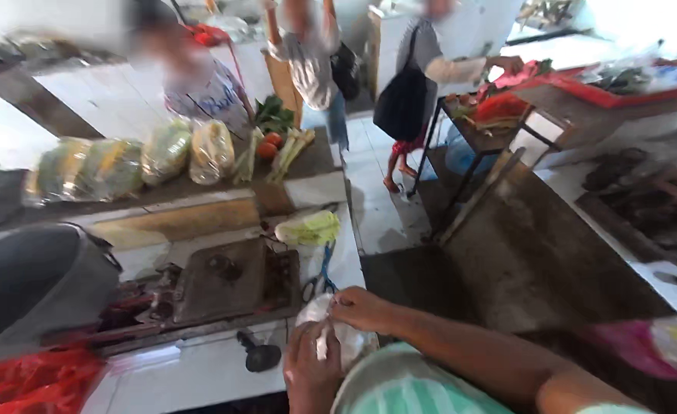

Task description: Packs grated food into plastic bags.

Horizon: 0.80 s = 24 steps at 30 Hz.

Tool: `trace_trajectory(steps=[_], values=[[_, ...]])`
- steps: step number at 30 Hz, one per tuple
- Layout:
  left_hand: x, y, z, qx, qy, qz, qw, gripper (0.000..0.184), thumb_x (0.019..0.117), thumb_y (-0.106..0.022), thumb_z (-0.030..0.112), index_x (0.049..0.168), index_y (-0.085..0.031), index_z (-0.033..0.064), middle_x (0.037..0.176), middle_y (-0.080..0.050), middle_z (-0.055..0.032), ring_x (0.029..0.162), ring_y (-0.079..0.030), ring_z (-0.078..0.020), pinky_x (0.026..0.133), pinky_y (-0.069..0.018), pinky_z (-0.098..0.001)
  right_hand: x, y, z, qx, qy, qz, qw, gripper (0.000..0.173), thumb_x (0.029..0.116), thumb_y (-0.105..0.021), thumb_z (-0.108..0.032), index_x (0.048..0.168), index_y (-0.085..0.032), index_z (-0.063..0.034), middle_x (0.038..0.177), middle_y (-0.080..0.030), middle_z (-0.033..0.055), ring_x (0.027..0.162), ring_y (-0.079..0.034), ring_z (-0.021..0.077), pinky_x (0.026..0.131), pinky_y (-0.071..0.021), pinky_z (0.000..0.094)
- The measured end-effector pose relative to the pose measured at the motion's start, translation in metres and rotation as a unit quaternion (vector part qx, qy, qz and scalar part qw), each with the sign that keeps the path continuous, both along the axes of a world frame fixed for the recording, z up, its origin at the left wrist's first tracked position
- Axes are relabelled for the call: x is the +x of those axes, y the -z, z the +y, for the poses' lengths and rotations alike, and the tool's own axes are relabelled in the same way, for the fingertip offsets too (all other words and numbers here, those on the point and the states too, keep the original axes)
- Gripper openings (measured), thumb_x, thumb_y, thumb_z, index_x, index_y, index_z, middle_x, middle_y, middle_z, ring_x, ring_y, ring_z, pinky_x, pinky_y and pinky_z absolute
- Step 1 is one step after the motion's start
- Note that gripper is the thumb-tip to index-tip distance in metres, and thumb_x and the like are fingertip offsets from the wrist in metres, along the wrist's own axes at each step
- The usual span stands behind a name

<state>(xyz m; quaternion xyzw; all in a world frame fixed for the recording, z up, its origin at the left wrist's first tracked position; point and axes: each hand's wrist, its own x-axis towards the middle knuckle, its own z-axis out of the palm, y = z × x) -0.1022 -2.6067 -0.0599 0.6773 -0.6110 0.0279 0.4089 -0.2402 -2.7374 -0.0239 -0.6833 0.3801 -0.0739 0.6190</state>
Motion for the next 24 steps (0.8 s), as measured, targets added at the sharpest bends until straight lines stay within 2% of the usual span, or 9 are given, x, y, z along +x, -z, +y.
trace_trajectory(steps=[5, 6, 9, 11, 13, 17, 19, 22, 24], values=[[-0.007, -0.003, 0.0, 0.007, -0.029, -0.036, 0.999, 0.02, 0.0859, -0.069, 0.018, 0.095, -0.077, 0.0018, 0.092, -0.073, -0.0152, 0.082, -0.072, -0.026, 0.076, -0.0611, -0.0391, -0.001, 0.005, 0.004, -0.027, -0.021, -0.001, 0.999, 0.034, 0.1035, -0.055, -0.026, 0.108, -0.068, 0.0046, 0.095, -0.067, 0.0184, 0.09, -0.065, 0.0275, 0.083, -0.052, 0.0491], [-0.007, -0.004, -0.002, 0.015, -0.031, -0.033, 0.999, 0.019, 0.0851, -0.07, 0.017, 0.093, -0.077, 0.0016, 0.091, -0.073, -0.0153, 0.08, -0.072, -0.0262, 0.075, -0.0613, -0.0399, -0.001, 0.004, 0.002, -0.015, -0.02, -0.003, 1.0, 0.035, 0.1041, -0.055, -0.027, 0.11, -0.068, 0.0047, 0.097, -0.067, 0.0185, 0.09, -0.064, 0.0271, 0.084, -0.0518, 0.0487], [-0.004, -0.007, -0.004, 0.03, -0.029, -0.027, 0.999, 0.012, 0.0816, -0.071, 0.012, 0.087, -0.074, 0.0021, 0.086, -0.072, -0.0133, 0.075, -0.071, -0.0243, 0.07, -0.0608, -0.0396, -0.002, 0.004, -0.001, -0.01, -0.035, -0.03, 0.999, 0.031, 0.103, -0.053, -0.024, 0.109, -0.07, 0.0011, 0.092, -0.067, 0.0129, 0.082, -0.062, 0.0201, 0.078, -0.0508, 0.0425], [-0.002, -0.009, -0.005, 0.039, -0.026, -0.026, 0.999, 0.009, 0.08, -0.071, 0.011, 0.084, -0.072, 0.0026, 0.084, -0.071, -0.0118, 0.072, -0.069, -0.0221, 0.067, -0.0599, -0.0379, -0.003, 0.006, -0.004, -0.093, -0.062, -0.046, 0.993, 0.026, 0.1001, -0.055, -0.018, 0.107, -0.073, 0.0001, 0.091, -0.07, 0.0133, 0.084, -0.065, 0.0223, 0.079, -0.0521, 0.0447], [-0.001, -0.01, -0.003, 0.056, -0.021, -0.029, 0.998, 0.008, 0.0775, -0.071, 0.009, 0.082, -0.071, 0.0023, 0.082, -0.07, -0.0118, 0.07, -0.069, -0.0223, 0.064, -0.0589, -0.0379, -0.004, 0.007, -0.004, -0.186, -0.062, -0.023, 0.98, 0.024, 0.0995, -0.056, -0.016, 0.108, -0.074, -0.0024, 0.097, -0.073, 0.0143, 0.092, -0.07, 0.0255, 0.086, -0.0553, 0.0471], [-0.001, -0.011, -0.003, 0.081, -0.018, -0.026, 0.996, 0.006, 0.0766, -0.072, 0.007, 0.08, -0.07, 0.0022, 0.08, -0.069, -0.0114, 0.07, -0.068, -0.0223, 0.063, -0.0578, -0.0373, -0.007, 0.019, -0.01, -0.252, -0.058, -0.016, 0.966, 0.025, 0.1013, -0.053, -0.015, 0.112, -0.074, -0.0048, 0.105, -0.073, 0.0131, 0.101, -0.069, 0.0255, 0.093, -0.0551, 0.0462], [0.001, -0.012, -0.004, 0.076, -0.025, -0.019, 0.997, 0.006, 0.0783, -0.072, 0.006, 0.081, -0.07, 0.0015, 0.08, -0.069, -0.0114, 0.069, -0.068, -0.0206, 0.062, -0.0579, -0.0353, -0.009, 0.025, -0.013, -0.285, -0.111, -0.066, 0.95, 0.023, 0.0995, -0.061, -0.017, 0.117, -0.072, -0.0064, 0.111, -0.07, 0.0142, 0.107, -0.068, 0.0277, 0.097, -0.054, 0.0487], [0.007, -0.013, -0.004, 0.077, -0.027, -0.013, 0.997, 0.008, 0.0796, -0.071, 0.008, 0.082, -0.07, 0.0008, 0.079, -0.068, -0.012, 0.068, -0.067, -0.0208, 0.062, -0.0569, -0.0356, -0.008, 0.02, -0.006, -0.319, -0.171, -0.026, 0.932, 0.052, 0.0859, -0.081, -0.031, 0.132, -0.065, -0.0141, 0.129, -0.063, 0.0145, 0.124, -0.059, 0.0341, 0.104, -0.0491, 0.0554], [0.009, -0.015, -0.003, 0.088, -0.01, -0.011, 0.996, 0.009, 0.0817, -0.07, 0.008, 0.084, -0.07, 0.0003, 0.081, -0.068, -0.0128, 0.071, -0.066, -0.0227, 0.065, -0.0569, -0.0382, -0.003, 0.02, 0.001, -0.355, -0.167, 0.011, 0.92, 0.048, 0.0865, -0.081, -0.032, 0.128, -0.066, -0.0134, 0.126, -0.065, 0.0142, 0.122, -0.059, 0.0359, 0.1, -0.0498, 0.0575]])
